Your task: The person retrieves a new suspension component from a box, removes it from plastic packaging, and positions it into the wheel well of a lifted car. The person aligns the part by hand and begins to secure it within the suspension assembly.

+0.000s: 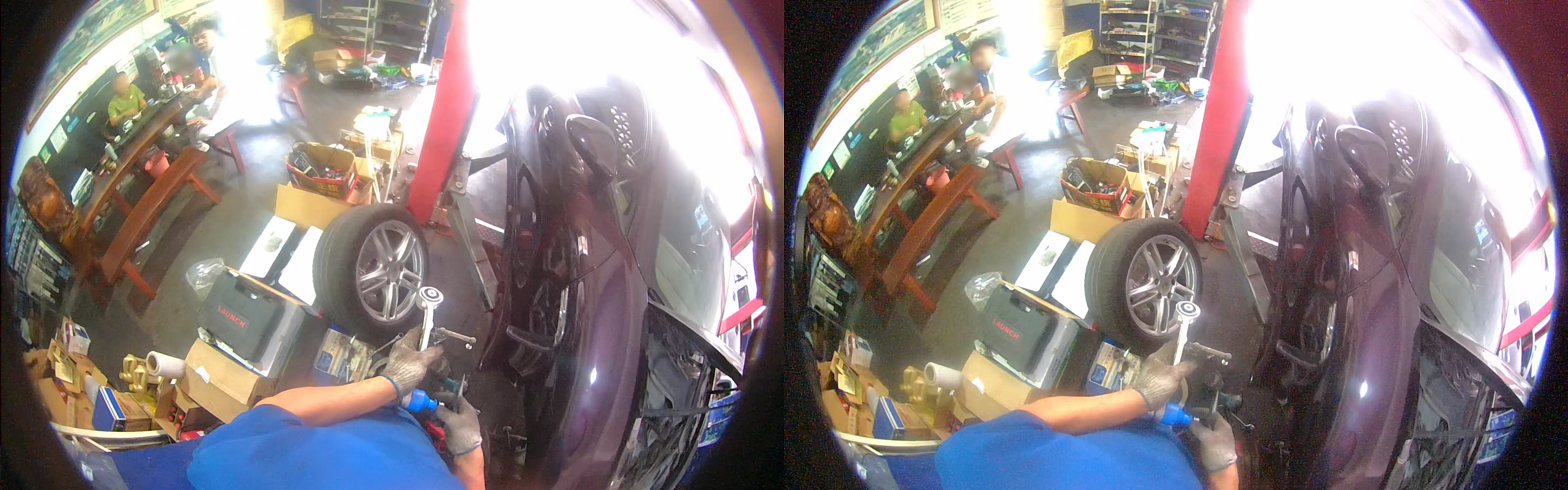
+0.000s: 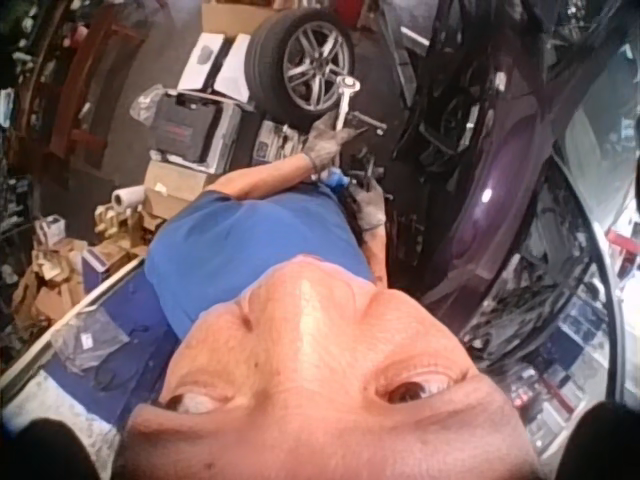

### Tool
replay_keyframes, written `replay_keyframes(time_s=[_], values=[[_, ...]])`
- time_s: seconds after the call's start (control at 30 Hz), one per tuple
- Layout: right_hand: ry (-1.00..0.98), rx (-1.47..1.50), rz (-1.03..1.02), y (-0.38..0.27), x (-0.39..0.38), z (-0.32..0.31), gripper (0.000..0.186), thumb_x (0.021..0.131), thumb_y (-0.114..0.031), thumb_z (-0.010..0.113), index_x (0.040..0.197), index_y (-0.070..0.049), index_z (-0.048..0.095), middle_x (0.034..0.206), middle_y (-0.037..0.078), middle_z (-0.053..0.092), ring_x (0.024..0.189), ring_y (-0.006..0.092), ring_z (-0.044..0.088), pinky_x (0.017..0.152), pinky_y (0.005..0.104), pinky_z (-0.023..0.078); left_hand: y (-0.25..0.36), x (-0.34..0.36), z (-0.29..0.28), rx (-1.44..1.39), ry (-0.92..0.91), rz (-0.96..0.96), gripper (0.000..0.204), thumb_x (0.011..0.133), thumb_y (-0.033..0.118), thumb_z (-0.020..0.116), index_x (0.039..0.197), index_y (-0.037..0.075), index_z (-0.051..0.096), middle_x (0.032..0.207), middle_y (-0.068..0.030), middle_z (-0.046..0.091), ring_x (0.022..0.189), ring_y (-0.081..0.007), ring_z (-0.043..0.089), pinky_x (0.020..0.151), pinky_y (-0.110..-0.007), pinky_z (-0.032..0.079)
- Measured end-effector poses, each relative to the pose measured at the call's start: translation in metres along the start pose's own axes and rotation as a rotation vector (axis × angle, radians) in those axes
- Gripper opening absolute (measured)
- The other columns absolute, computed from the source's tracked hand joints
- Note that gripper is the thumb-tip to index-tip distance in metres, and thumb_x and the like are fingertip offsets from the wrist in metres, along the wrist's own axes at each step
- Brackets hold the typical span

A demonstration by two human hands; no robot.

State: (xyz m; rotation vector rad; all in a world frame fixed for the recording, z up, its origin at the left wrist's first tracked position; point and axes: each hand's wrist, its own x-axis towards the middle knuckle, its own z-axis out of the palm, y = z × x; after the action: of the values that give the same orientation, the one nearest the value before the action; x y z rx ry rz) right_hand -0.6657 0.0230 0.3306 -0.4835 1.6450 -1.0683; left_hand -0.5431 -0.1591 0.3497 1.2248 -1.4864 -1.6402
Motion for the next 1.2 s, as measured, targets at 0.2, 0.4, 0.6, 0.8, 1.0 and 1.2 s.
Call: replay_keyframes(time_s=[0.2, 0.4, 0.6, 0.8, 1.0, 1.2], values=[[0.014, 0.100, 0.014, -0.018, -0.002, 0.012, 0.039, 0.089, -0.003, 0.074, 0.126, 0.007, 0.071, 0.111, 0.015, 0.078, 0.094, 0.0228, 0.075, 0.087, 0.0354, 0.060, 0.001, -0.002, -0.011, -0.044, -0.042, 0.005, 0.048, 0.099, 0.024, 0.073, 0.144, 0.008, 0.067, 0.132, -0.0178, 0.076, 0.121, -0.0294, 0.072, 0.107, -0.041, 0.053], [0.037, 0.180, -0.062, -0.016, 0.002, 0.021, 0.039, 0.084, 0.000, 0.069, 0.122, 0.005, 0.070, 0.102, 0.011, 0.070, 0.088, 0.0225, 0.070, 0.079, 0.0342, 0.058, -0.002, 0.003, -0.015, -0.082, 0.040, -0.050, 0.058, 0.092, 0.024, 0.078, 0.145, 0.003, 0.065, 0.129, -0.0194, 0.076, 0.119, -0.0313, 0.072, 0.107, -0.043, 0.054], [-0.052, 0.295, 0.021, 0.003, 0.018, 0.022, 0.037, 0.086, 0.000, 0.069, 0.123, 0.006, 0.066, 0.100, 0.014, 0.071, 0.079, 0.0232, 0.070, 0.070, 0.0371, 0.059, -0.007, -0.004, -0.022, -0.160, 0.015, -0.092, 0.056, 0.093, 0.022, 0.079, 0.145, 0.005, 0.065, 0.127, -0.0187, 0.077, 0.116, -0.0300, 0.073, 0.105, -0.042, 0.055], [-0.066, 0.197, -0.003, 0.025, 0.019, 0.014, 0.038, 0.091, -0.006, 0.077, 0.126, 0.007, 0.068, 0.108, 0.017, 0.075, 0.091, 0.0263, 0.074, 0.084, 0.0391, 0.061, 0.002, -0.023, -0.019, -0.074, 0.048, -0.093, 0.054, 0.093, 0.028, 0.077, 0.143, 0.007, 0.067, 0.120, -0.0199, 0.078, 0.111, -0.0306, 0.074, 0.101, -0.043, 0.056], [0.027, 0.561, -0.108, 0.049, -0.010, -0.030, 0.028, 0.093, -0.007, 0.074, 0.117, 0.006, 0.067, 0.105, 0.020, 0.074, 0.092, 0.0317, 0.076, 0.084, 0.0440, 0.066, 0.005, -0.057, -0.016, 0.012, 0.123, -0.084, 0.055, 0.093, 0.028, 0.078, 0.143, 0.009, 0.068, 0.120, -0.0189, 0.078, 0.110, -0.0319, 0.075, 0.099, -0.043, 0.057], [0.324, 0.911, 0.102, 0.154, -0.014, -0.074, 0.026, 0.102, -0.035, 0.077, 0.098, -0.010, 0.068, 0.088, 0.005, 0.069, 0.074, 0.0195, 0.066, 0.067, 0.0350, 0.058, -0.011, -0.102, -0.014, 0.090, 0.202, -0.061, 0.050, 0.094, 0.022, 0.076, 0.141, 0.007, 0.068, 0.122, -0.0144, 0.079, 0.107, -0.0266, 0.075, 0.097, -0.043, 0.058]])
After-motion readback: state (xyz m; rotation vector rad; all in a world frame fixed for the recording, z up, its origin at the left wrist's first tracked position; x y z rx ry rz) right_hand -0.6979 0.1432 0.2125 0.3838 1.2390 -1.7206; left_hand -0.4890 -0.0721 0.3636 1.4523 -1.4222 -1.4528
